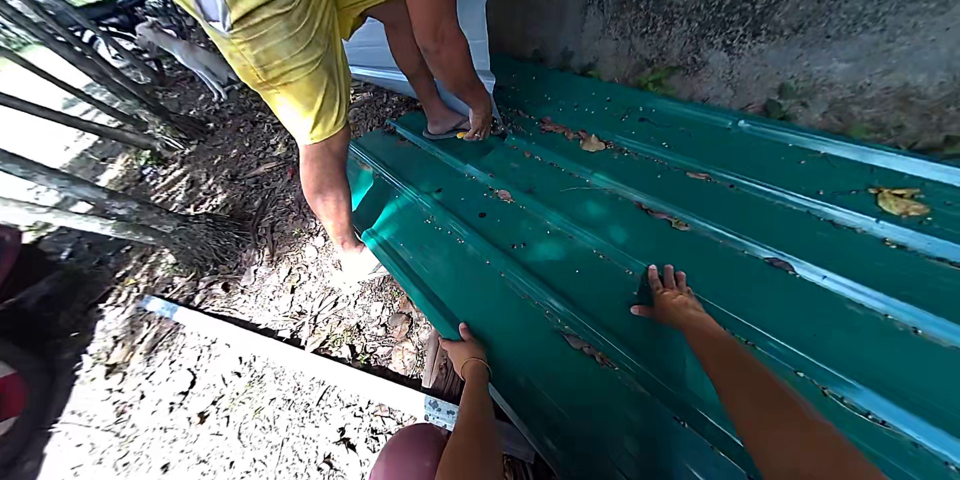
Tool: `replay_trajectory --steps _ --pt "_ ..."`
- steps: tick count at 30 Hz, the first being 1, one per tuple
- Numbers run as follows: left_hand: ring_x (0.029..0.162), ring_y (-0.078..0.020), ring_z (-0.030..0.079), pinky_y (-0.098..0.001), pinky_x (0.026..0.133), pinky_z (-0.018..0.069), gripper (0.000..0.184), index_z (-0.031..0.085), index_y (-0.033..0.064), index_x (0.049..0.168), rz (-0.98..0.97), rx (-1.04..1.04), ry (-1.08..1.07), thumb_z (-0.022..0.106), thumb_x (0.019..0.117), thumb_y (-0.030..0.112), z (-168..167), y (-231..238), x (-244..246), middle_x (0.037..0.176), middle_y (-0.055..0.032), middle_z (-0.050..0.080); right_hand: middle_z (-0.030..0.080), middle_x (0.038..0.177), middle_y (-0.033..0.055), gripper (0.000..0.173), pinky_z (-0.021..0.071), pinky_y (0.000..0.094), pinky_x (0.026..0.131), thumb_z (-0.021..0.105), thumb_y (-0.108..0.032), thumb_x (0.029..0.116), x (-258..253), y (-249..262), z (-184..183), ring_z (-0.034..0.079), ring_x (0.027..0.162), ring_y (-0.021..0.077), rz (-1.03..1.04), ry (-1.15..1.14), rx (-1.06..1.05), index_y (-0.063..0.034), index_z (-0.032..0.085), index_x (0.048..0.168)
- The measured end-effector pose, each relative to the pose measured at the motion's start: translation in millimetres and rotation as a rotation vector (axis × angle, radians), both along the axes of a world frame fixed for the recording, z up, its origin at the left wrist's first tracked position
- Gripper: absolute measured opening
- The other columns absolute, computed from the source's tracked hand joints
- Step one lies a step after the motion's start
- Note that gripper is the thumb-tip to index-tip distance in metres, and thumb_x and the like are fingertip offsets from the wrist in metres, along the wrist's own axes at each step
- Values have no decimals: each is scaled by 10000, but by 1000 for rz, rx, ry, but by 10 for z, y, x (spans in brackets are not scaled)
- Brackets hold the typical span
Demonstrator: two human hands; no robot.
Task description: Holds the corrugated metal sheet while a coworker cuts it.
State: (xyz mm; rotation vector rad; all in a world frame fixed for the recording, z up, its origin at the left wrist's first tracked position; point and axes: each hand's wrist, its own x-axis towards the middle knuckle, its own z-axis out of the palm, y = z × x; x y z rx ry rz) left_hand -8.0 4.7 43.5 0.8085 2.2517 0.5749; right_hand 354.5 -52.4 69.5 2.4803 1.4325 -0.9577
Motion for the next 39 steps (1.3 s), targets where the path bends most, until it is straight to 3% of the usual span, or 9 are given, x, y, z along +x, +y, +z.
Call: replay_trajectory --steps 12,39 --pt "1294 -407 586 -543 1063 475 761 184 -6 1599 1 -16 33 471 1076 467 -18 6 -14 1410 -293 561 -72 1690 285 1139 132 534 1262 689 -509 949 6 -11 -42 -28 1578 444 7 -22 -38 58 -48 1607" --pt "1287 -401 592 -545 1045 489 763 179 16 1603 10 -21 34 480 1071 474 -109 21 -35 1411 -284 564 -61 1693 280 1144 134 524 1263 722 -485 934 -19 37 50 -17 1581 434 10 -27 -68 52 -27 1612"
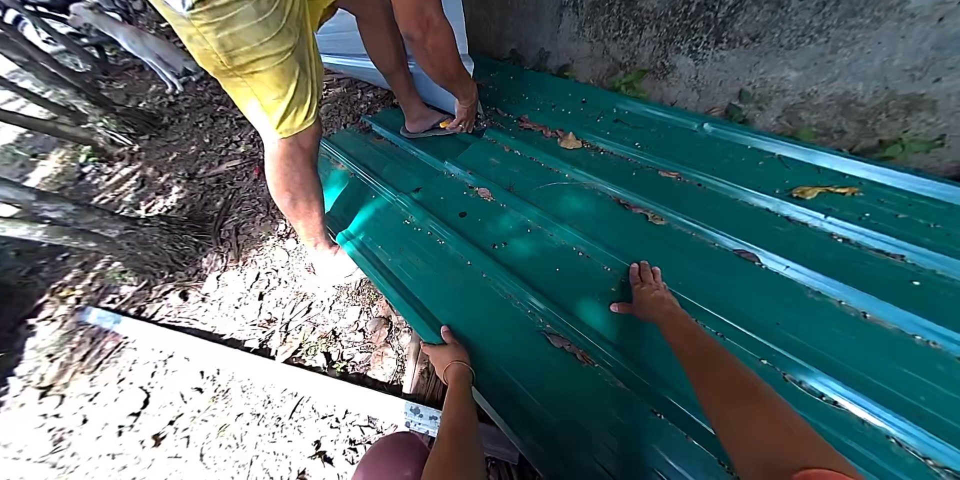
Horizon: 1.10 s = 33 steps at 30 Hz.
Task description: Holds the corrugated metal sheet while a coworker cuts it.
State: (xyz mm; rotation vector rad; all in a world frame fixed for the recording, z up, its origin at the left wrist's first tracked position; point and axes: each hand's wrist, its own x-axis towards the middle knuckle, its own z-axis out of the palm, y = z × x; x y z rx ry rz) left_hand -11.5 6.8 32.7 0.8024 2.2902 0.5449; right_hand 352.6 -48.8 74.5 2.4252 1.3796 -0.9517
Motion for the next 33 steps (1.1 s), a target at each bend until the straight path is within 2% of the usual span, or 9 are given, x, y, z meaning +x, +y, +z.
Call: replay_trajectory --steps 16,21,25,33 --pt "1295 -389 590 -533 1059 482 746 193 11 1597 -5 -10 -2 475 1076 464 14 1 -4 1430 -275 552 -61 1692 282 1151 120 521 1267 730 -488 927 20 9 -46 -25 1581 430 -11 11 -2 46 -23 1614" --pt "1281 -411 594 -552 1047 483 738 209 -9 1588 -9 -1 -3 473 1078 455 73 -8 11 1401 -291 569 -39 1693 282 1132 134 556 1258 753 -443 922 26 4 -47 -7 1577 448 -27 37 33 53 7 1614" --pt "1279 -405 597 -546 1047 486 759 179 4 1599 -6 -3 0 473 1075 468 58 4 15 1408 -286 565 -42 1693 282 1136 136 536 1263 745 -460 924 37 -4 -65 -7 1576 451 -23 38 36 55 3 1613" --pt "1267 -396 608 -547 1031 496 754 190 14 1598 1 -15 20 470 1073 478 50 6 18 1405 -278 571 -54 1694 278 1145 133 530 1263 746 -469 920 29 -1 -55 -14 1578 442 -20 19 25 45 -4 1616"
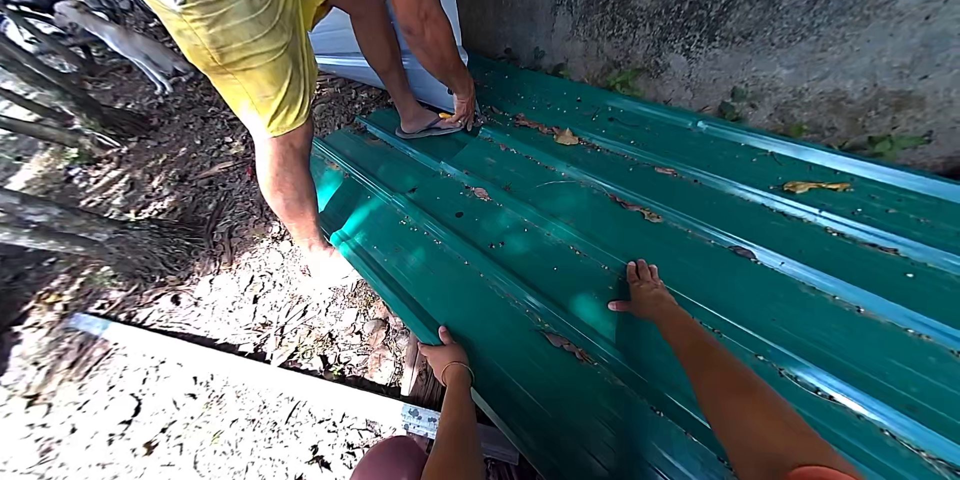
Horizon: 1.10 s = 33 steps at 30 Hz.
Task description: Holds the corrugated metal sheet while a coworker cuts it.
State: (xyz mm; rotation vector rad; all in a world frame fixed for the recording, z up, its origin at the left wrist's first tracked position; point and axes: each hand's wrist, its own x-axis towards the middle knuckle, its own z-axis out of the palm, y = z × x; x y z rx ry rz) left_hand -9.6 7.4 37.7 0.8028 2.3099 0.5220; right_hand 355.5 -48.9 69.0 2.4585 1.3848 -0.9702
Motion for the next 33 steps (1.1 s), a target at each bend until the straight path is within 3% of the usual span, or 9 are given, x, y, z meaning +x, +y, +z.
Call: replay_trajectory --steps 33 --pt "1259 -405 611 -556 1018 502 752 190 21 1600 -1 7 -15 478 1072 473 -23 -1 -16 1397 -279 576 -56 1694 276 1157 140 516 1263 742 -487 917 4 -6 -1 -5 1579 441 17 -15 -1 47 -11 1615"
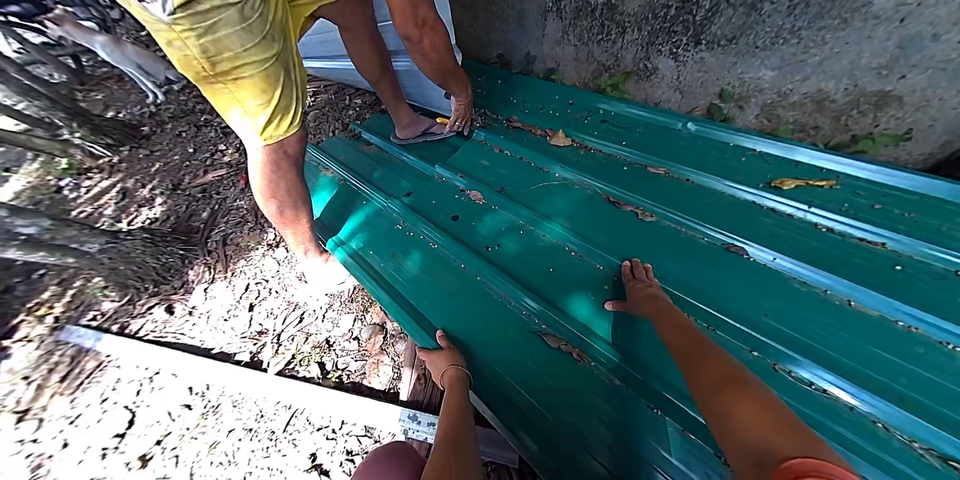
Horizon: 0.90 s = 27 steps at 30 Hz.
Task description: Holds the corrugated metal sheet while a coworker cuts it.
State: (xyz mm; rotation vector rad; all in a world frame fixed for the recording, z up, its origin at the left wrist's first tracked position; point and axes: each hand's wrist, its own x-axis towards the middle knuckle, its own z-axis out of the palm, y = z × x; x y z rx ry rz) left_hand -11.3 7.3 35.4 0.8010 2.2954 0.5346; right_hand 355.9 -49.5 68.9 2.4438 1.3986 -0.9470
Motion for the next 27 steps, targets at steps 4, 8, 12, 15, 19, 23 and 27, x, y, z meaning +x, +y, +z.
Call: replay_trajectory --steps 4,8,12,15,19,23,27 --pt "1263 -405 609 -554 1026 499 756 188 17 1603 -6 -2 5 470 1074 478 4 -7 -2 1405 -280 570 -50 1693 282 1150 139 513 1264 740 -485 919 -8 -9 12 0 1579 438 -5 4 3 47 -4 1616" --pt "1262 -410 607 -562 1025 495 744 203 26 1600 3 11 -1 483 1072 470 4 -1 1 1397 -278 577 -53 1693 280 1157 136 513 1265 743 -486 916 8 3 -20 -8 1579 441 -3 5 5 51 -6 1614" --pt "1274 -406 600 -560 1035 490 746 192 26 1604 -2 13 2 483 1073 462 -10 -8 11 1420 -275 560 -53 1693 281 1150 133 513 1265 741 -482 919 9 -12 3 -10 1578 443 -7 10 6 48 -4 1615" --pt "1292 -412 584 -556 1049 480 740 206 8 1594 -4 26 -4 487 1074 454 18 -20 3 1425 -284 551 -35 1690 291 1136 145 528 1262 751 -457 919 -13 -22 28 7 1575 453 -12 19 25 50 11 1616" --pt "1279 -404 597 -549 1038 491 742 207 7 1591 4 24 -2 489 1073 457 18 -17 -1 1417 -282 559 -46 1690 289 1139 136 517 1265 740 -469 924 -27 -14 45 -3 1578 442 -16 14 13 48 -4 1615" --pt "1284 -403 593 -546 1038 492 747 192 11 1598 1 24 -12 478 1076 461 24 -18 -2 1419 -282 555 -55 1692 283 1140 131 509 1267 729 -483 928 -8 -16 15 -13 1580 437 -5 8 -1 41 -13 1617" --pt "1278 -399 598 -542 1041 489 747 198 12 1595 1 22 -13 489 1072 459 23 -2 -11 1405 -282 567 -53 1695 274 1132 122 508 1269 726 -477 933 -4 -11 2 -18 1582 427 -12 18 7 37 -13 1618"
